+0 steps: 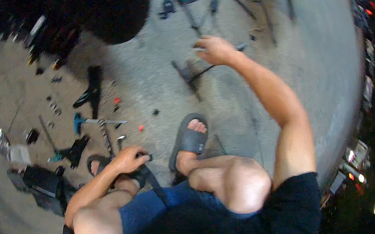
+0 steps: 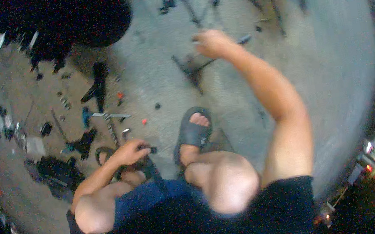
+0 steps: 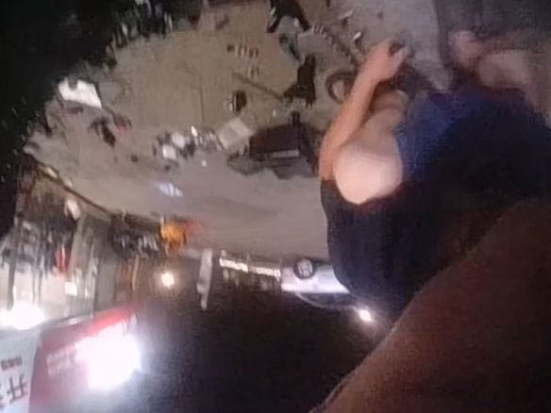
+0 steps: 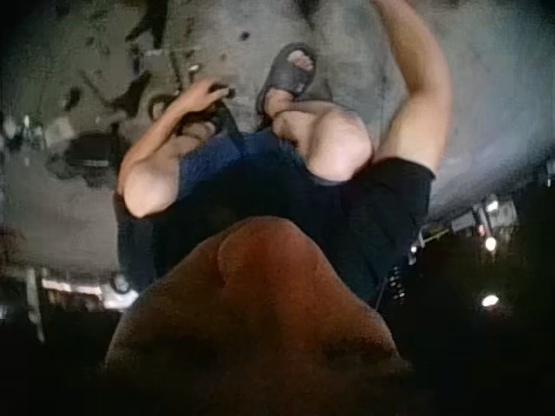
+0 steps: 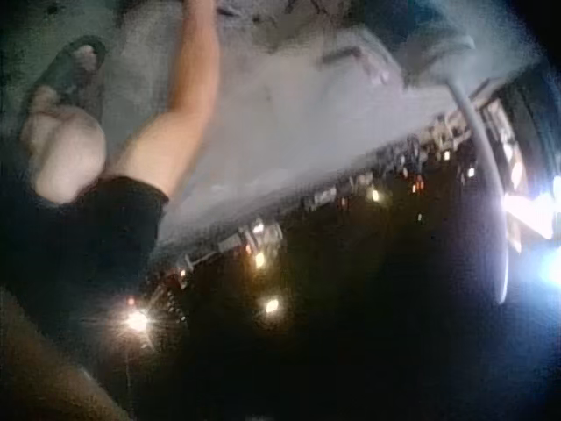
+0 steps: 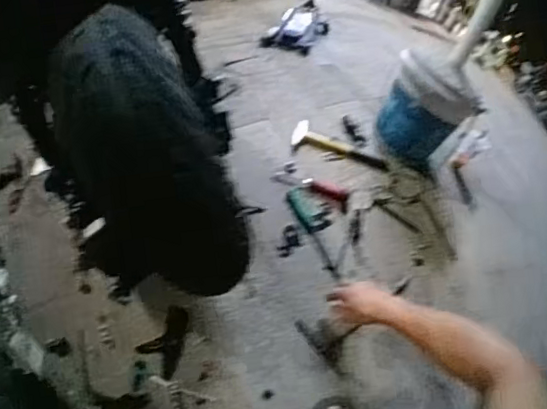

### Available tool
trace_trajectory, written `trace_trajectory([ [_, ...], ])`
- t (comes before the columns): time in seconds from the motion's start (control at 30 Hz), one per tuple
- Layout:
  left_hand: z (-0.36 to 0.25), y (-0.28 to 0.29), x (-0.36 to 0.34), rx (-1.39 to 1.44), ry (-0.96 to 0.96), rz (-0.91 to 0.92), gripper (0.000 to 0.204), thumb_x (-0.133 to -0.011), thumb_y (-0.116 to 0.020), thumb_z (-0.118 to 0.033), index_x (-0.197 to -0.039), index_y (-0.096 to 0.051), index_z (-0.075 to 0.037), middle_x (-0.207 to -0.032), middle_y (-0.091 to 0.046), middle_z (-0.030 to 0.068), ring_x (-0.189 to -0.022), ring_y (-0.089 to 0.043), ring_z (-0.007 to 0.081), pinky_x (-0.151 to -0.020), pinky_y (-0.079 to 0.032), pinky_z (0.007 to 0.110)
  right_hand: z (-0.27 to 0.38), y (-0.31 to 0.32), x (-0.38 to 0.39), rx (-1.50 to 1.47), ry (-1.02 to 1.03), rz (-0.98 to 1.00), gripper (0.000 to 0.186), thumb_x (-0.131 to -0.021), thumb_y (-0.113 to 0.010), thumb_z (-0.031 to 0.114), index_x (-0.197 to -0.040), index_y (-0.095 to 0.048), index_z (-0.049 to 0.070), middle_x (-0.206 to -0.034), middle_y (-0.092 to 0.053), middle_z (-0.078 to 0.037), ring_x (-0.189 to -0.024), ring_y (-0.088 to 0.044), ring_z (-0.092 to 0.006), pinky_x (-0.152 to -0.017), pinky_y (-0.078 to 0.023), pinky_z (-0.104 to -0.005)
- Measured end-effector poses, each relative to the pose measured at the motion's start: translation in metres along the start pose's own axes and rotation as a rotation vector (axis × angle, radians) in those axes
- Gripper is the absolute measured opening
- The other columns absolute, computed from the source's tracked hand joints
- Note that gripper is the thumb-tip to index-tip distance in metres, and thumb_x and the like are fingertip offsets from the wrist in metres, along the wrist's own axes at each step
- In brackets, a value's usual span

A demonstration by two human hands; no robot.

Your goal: The person works on the rear wheel area of a motorcycle, handling brake components and fasteners. They use a wrench and other hand tools to tighten bolts and adjust parts near the brake caliper and disc.

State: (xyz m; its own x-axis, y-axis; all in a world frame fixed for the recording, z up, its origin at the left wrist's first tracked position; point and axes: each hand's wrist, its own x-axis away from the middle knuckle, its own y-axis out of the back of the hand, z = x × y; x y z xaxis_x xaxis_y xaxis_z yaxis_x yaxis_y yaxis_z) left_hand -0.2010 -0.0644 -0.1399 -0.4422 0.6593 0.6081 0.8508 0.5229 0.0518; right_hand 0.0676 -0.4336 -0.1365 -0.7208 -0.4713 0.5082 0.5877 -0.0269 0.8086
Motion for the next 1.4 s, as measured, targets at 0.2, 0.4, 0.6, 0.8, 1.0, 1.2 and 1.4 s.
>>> trace_trajectory([
  [0.2, -0.012, 0.014, 0.001, -0.051, 0.043, -0.127, 0.033, -0.083, -0.061, -0.030, -0.098, -0.063, -0.001, -0.092, -0.065, 0.0192, -0.086, -0.061, 0.0349, -0.075, -0.048, 0.042, 0.052, -0.041, -0.032, -0.194, 0.071, -0.238, 0.028, -0.084, -0.059, 0.026, -0.106, -0.061, 0.009, -0.103, -0.062, -0.014, -0.095, -0.059, -0.0349, -0.081, -0.049, -0.0436],
  [0.4, 0.032, 0.051, 0.021, 0.212, 0.191, -0.566, 0.026, -0.087, -0.057, -0.025, -0.090, -0.061, 0.001, -0.072, -0.061, 0.0090, -0.065, -0.054, 0.0160, -0.060, -0.044, 0.033, 0.062, -0.086, -0.028, -0.254, 0.036, -0.375, 0.031, -0.081, -0.059, 0.019, -0.109, -0.058, 0.005, -0.098, -0.058, -0.018, -0.094, -0.055, -0.0367, -0.081, -0.047, -0.0432],
  [0.6, 0.066, 0.057, 0.045, 0.148, 0.421, -0.944, 0.026, -0.081, -0.064, -0.024, -0.087, -0.063, 0.002, -0.076, -0.065, 0.0151, -0.069, -0.063, 0.0242, -0.063, -0.047, 0.035, 0.062, -0.098, -0.037, -0.334, 0.045, -0.468, 0.024, -0.082, -0.061, 0.019, -0.103, -0.060, 0.007, -0.093, -0.059, -0.017, -0.090, -0.056, -0.0379, -0.077, -0.047, -0.0438],
  [0.8, 0.069, 0.025, 0.031, -0.067, 0.441, -0.958, 0.032, -0.075, -0.068, -0.027, -0.092, -0.060, -0.002, -0.085, -0.065, 0.0183, -0.081, -0.063, 0.0348, -0.069, -0.049, 0.043, 0.064, -0.103, -0.037, -0.299, 0.047, -0.538, 0.022, -0.082, -0.060, 0.017, -0.101, -0.058, 0.006, -0.092, -0.059, -0.016, -0.088, -0.056, -0.0362, -0.076, -0.046, -0.0432],
  [1.0, 0.079, 0.023, 0.025, -0.091, 0.414, -0.962, 0.032, -0.074, -0.069, -0.030, -0.087, -0.064, -0.001, -0.084, -0.065, 0.0197, -0.081, -0.062, 0.0369, -0.070, -0.048, 0.044, 0.062, -0.104, -0.038, -0.256, 0.087, -0.571, 0.021, -0.082, -0.060, 0.016, -0.100, -0.059, 0.005, -0.091, -0.059, -0.016, -0.087, -0.057, -0.0353, -0.076, -0.046, -0.0425],
  [1.2, 0.088, 0.025, 0.025, -0.078, 0.394, -0.924, 0.034, -0.074, -0.070, -0.029, -0.092, -0.065, -0.001, -0.085, -0.065, 0.0199, -0.080, -0.063, 0.0361, -0.071, -0.049, 0.043, 0.068, -0.103, -0.036, -0.242, 0.034, -0.584, 0.020, -0.083, -0.059, 0.017, -0.099, -0.060, 0.006, -0.091, -0.060, -0.016, -0.087, -0.058, -0.0345, -0.075, -0.047, -0.0412],
  [1.4, 0.087, 0.028, 0.025, 0.009, 0.421, -0.938, 0.036, -0.073, -0.072, -0.034, -0.084, -0.066, -0.001, -0.082, -0.066, 0.0185, -0.077, -0.063, 0.0343, -0.067, -0.048, 0.042, 0.046, -0.098, -0.041, -0.458, -0.138, -0.457, 0.028, -0.089, -0.053, 0.023, -0.107, -0.063, 0.005, -0.100, -0.065, -0.016, -0.091, -0.062, -0.0302, -0.081, -0.048, -0.0370],
])
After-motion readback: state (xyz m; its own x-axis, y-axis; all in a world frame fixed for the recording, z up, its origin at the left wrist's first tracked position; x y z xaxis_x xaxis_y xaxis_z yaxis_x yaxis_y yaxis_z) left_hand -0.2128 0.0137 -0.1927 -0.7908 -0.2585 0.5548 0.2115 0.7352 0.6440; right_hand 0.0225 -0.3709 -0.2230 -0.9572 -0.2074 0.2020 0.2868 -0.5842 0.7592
